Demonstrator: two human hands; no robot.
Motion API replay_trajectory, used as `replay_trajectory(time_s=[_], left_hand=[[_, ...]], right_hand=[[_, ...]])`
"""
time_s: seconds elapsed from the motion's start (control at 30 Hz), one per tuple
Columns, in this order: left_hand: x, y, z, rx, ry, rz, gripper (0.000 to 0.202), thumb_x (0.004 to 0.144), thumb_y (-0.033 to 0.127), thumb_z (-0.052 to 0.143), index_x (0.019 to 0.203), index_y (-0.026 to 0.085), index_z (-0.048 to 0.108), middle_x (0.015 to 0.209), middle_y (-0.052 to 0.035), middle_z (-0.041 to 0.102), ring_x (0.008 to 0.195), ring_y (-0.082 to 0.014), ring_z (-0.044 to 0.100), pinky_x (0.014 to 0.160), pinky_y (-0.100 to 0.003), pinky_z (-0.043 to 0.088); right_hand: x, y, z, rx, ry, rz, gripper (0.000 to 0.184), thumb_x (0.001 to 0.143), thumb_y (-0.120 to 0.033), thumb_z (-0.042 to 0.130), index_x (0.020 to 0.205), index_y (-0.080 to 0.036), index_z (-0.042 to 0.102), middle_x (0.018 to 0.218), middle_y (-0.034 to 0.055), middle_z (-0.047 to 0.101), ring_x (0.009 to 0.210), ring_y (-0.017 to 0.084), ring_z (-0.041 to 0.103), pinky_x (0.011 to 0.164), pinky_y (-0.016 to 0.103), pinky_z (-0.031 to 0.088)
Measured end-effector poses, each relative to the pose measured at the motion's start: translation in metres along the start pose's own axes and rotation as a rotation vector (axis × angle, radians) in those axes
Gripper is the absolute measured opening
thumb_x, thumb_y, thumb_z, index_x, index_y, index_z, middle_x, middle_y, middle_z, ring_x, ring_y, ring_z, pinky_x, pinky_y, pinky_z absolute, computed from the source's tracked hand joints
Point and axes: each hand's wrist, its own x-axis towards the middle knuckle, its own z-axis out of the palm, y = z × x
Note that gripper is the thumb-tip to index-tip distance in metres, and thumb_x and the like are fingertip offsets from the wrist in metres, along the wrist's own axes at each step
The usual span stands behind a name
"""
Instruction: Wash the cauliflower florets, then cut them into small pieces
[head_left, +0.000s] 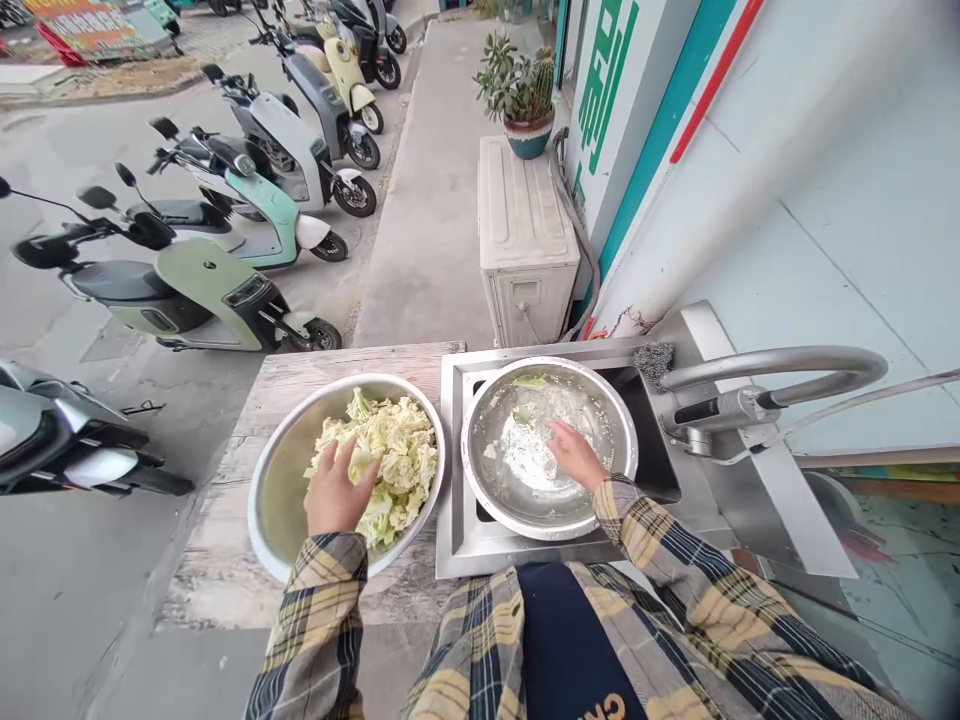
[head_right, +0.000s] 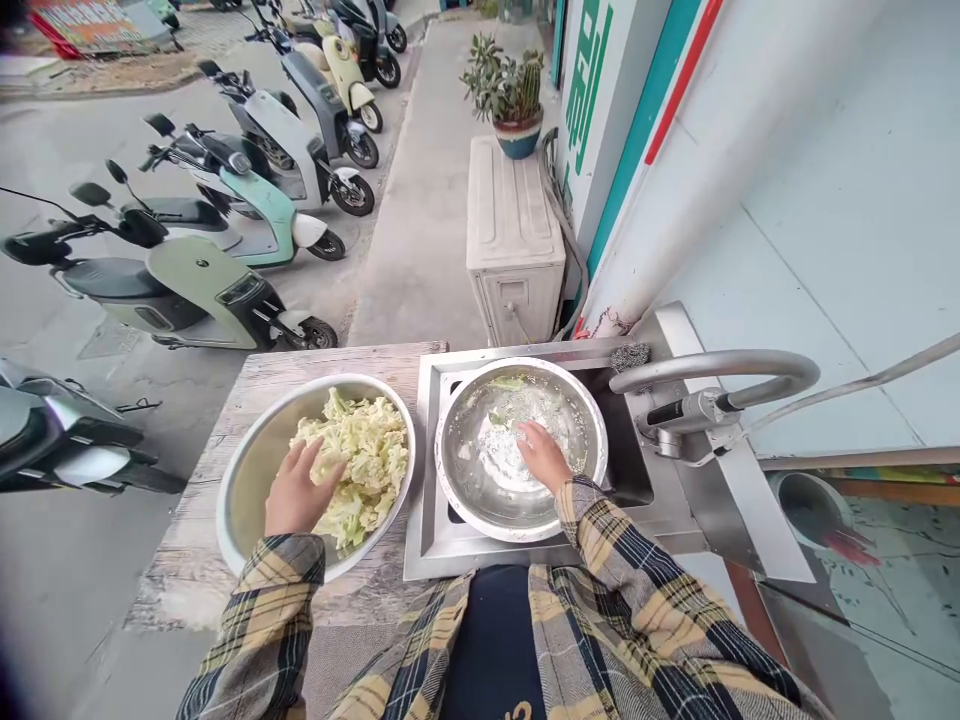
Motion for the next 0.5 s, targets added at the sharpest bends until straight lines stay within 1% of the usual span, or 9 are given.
replay_trajectory(time_s=[0.07, 0.13, 0.2, 0.27, 0.3, 0.33, 0.4, 0.43, 0.5], left_hand=[[-0.006, 0.009, -0.007, -0.022, 0.101, 0.008, 0.056, 0.079, 0.049, 0.055, 0.127, 0.02, 0.056, 0.14, -0.0142, 0.048, 0.122, -0.0351, 0.049, 0.102, -0.05, 0.038], [-0.012, 0.024, -0.01, -0.148, 0.165, 0.045, 0.047, 0.081, 0.047, 0.054, 0.117, 0.018, 0.062, 0.123, -0.0128, 0.06, 0.109, -0.03, 0.057, 0.097, -0.044, 0.043], [-0.016, 0.046, -0.005, -0.319, 0.123, 0.102, 0.032, 0.081, 0.044, 0.055, 0.096, 0.019, 0.068, 0.099, -0.0088, 0.067, 0.093, -0.0251, 0.062, 0.088, -0.038, 0.048], [-0.021, 0.071, 0.01, -0.488, -0.001, 0.179, 0.021, 0.079, 0.04, 0.058, 0.077, 0.021, 0.068, 0.084, -0.0065, 0.067, 0.085, -0.0235, 0.062, 0.084, -0.036, 0.048], [-0.023, 0.083, 0.02, -0.567, -0.088, 0.222, 0.017, 0.077, 0.037, 0.06, 0.073, 0.022, 0.067, 0.084, -0.0062, 0.067, 0.085, -0.0234, 0.061, 0.084, -0.035, 0.048], [-0.027, 0.093, 0.031, -0.626, -0.178, 0.256, 0.015, 0.076, 0.035, 0.062, 0.071, 0.022, 0.066, 0.086, -0.0064, 0.067, 0.086, -0.0234, 0.061, 0.085, -0.036, 0.048], [-0.036, 0.105, 0.056, -0.642, -0.34, 0.252, 0.012, 0.073, 0.034, 0.063, 0.076, 0.023, 0.067, 0.088, -0.0062, 0.065, 0.077, -0.022, 0.061, 0.079, -0.037, 0.049], [-0.042, 0.107, 0.068, -0.614, -0.389, 0.224, 0.015, 0.072, 0.034, 0.063, 0.081, 0.022, 0.067, 0.088, -0.0061, 0.063, 0.072, -0.0209, 0.06, 0.078, -0.039, 0.05], [-0.057, 0.105, 0.09, -0.559, -0.366, 0.17, 0.026, 0.071, 0.035, 0.062, 0.092, 0.02, 0.065, 0.094, -0.0083, 0.06, 0.071, -0.0208, 0.06, 0.08, -0.043, 0.05]], right_hand=[[-0.009, 0.008, -0.022, 0.0, 0.11, 0.006, 0.047, 0.087, -0.033, 0.045, 0.131, -0.021, 0.055, 0.144, 0.0102, 0.045, 0.134, 0.025, 0.04, 0.109, 0.045, 0.035], [-0.02, 0.01, -0.039, 0.001, 0.17, 0.015, 0.042, 0.085, -0.034, 0.047, 0.122, -0.021, 0.062, 0.133, 0.0103, 0.057, 0.126, 0.026, 0.049, 0.105, 0.043, 0.039], [-0.029, 0.008, -0.053, 0.029, 0.202, 0.059, 0.036, 0.086, -0.036, 0.046, 0.109, -0.023, 0.069, 0.109, 0.0079, 0.071, 0.107, 0.025, 0.062, 0.097, 0.041, 0.046], [-0.033, 0.006, -0.065, 0.068, 0.275, 0.104, 0.034, 0.087, -0.038, 0.044, 0.103, -0.025, 0.071, 0.089, 0.0047, 0.075, 0.09, 0.024, 0.067, 0.09, 0.039, 0.049], [-0.034, 0.006, -0.071, 0.082, 0.341, 0.104, 0.035, 0.088, -0.038, 0.043, 0.105, -0.025, 0.07, 0.09, 0.0044, 0.075, 0.09, 0.024, 0.067, 0.09, 0.039, 0.049], [-0.033, 0.009, -0.075, 0.087, 0.423, 0.085, 0.036, 0.087, -0.037, 0.043, 0.11, -0.025, 0.069, 0.097, 0.0051, 0.074, 0.094, 0.024, 0.066, 0.092, 0.04, 0.048], [-0.032, 0.018, -0.082, 0.08, 0.58, 0.037, 0.042, 0.086, -0.037, 0.044, 0.121, -0.022, 0.062, 0.119, 0.0075, 0.067, 0.112, 0.025, 0.059, 0.101, 0.041, 0.043], [-0.032, 0.025, -0.084, 0.078, 0.634, 0.034, 0.046, 0.086, -0.037, 0.045, 0.126, -0.021, 0.059, 0.13, 0.0086, 0.06, 0.119, 0.025, 0.055, 0.104, 0.042, 0.04], [-0.034, 0.039, -0.081, 0.117, 0.67, 0.106, 0.054, 0.084, -0.04, 0.047, 0.133, -0.02, 0.052, 0.14, 0.0105, 0.05, 0.123, 0.026, 0.051, 0.105, 0.044, 0.039]])
